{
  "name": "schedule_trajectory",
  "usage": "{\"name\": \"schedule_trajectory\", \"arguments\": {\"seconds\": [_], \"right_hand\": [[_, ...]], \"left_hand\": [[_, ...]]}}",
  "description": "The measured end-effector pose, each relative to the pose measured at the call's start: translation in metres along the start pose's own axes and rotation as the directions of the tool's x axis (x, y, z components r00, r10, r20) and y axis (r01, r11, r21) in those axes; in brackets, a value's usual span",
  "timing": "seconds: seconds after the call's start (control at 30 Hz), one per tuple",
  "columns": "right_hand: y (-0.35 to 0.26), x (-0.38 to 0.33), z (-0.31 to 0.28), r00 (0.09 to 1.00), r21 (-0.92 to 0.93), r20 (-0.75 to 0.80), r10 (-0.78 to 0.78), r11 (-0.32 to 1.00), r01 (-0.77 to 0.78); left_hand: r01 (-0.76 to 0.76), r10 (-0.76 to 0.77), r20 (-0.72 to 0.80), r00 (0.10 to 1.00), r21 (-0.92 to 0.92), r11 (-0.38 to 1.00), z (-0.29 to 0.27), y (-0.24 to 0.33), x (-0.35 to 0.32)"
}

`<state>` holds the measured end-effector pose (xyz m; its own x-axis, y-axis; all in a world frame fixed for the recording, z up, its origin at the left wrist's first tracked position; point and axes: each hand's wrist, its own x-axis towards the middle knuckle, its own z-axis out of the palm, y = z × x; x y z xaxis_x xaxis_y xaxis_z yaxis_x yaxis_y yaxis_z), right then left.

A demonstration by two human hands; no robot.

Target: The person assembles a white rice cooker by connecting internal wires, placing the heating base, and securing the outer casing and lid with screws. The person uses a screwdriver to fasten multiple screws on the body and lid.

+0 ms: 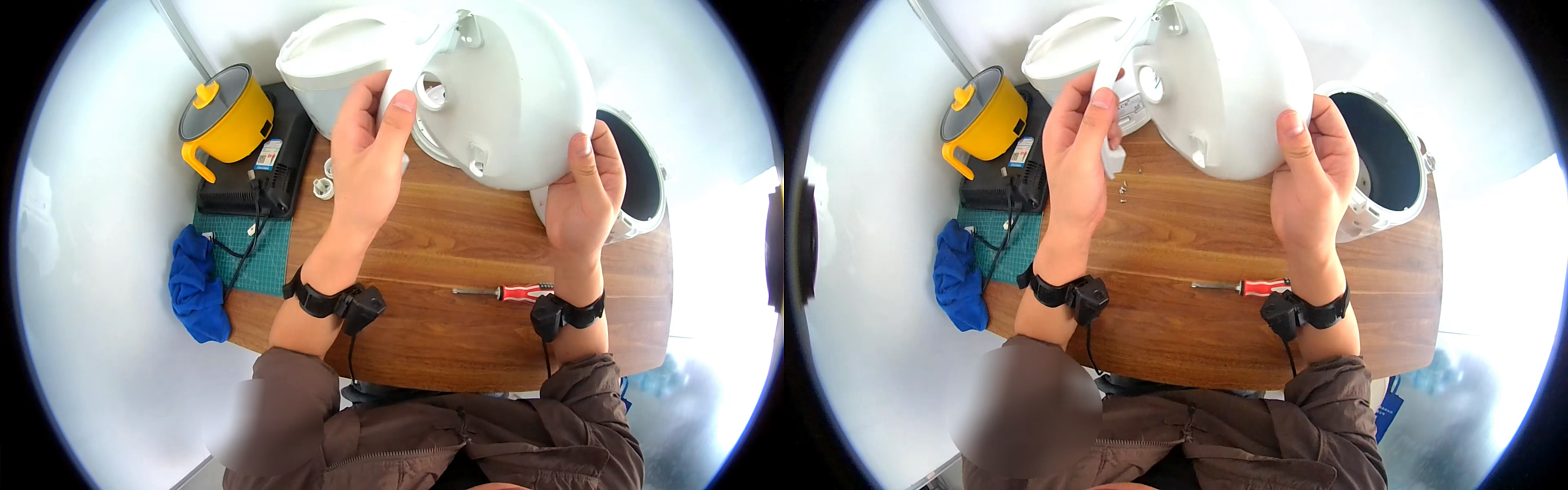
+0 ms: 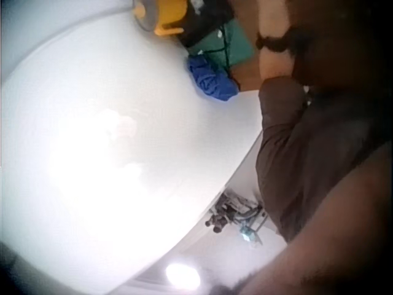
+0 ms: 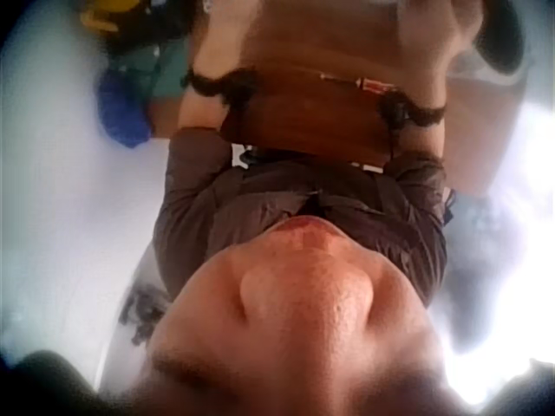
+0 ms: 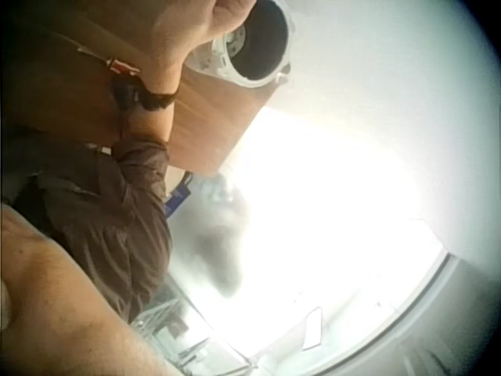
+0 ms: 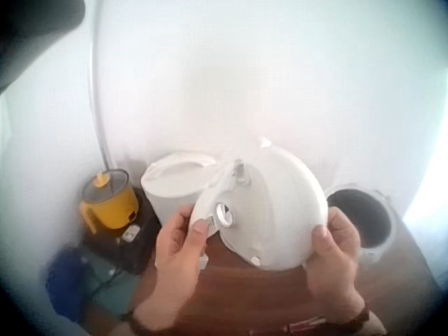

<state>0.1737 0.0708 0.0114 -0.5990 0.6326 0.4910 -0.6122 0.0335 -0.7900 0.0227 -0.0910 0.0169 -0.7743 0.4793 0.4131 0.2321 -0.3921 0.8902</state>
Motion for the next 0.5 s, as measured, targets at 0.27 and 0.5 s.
{"name": "schedule_trajectory", "arguments": {"seconds": [0.27, 0.5], "right_hand": [[-0.012, 0.000, 0.005, 0.999, 0.056, -0.021, 0.044, 0.998, -0.043], [-0.010, 0.005, 0.001, 0.979, 0.153, -0.157, 0.133, 0.982, -0.109]], "left_hand": [[0.149, -0.111, 0.131, 0.985, -0.330, 0.932, 0.004, 0.008, -0.010], [-0.148, 0.151, 0.072, 0.986, -0.052, 0.988, 0.011, 0.007, -0.020]]}}
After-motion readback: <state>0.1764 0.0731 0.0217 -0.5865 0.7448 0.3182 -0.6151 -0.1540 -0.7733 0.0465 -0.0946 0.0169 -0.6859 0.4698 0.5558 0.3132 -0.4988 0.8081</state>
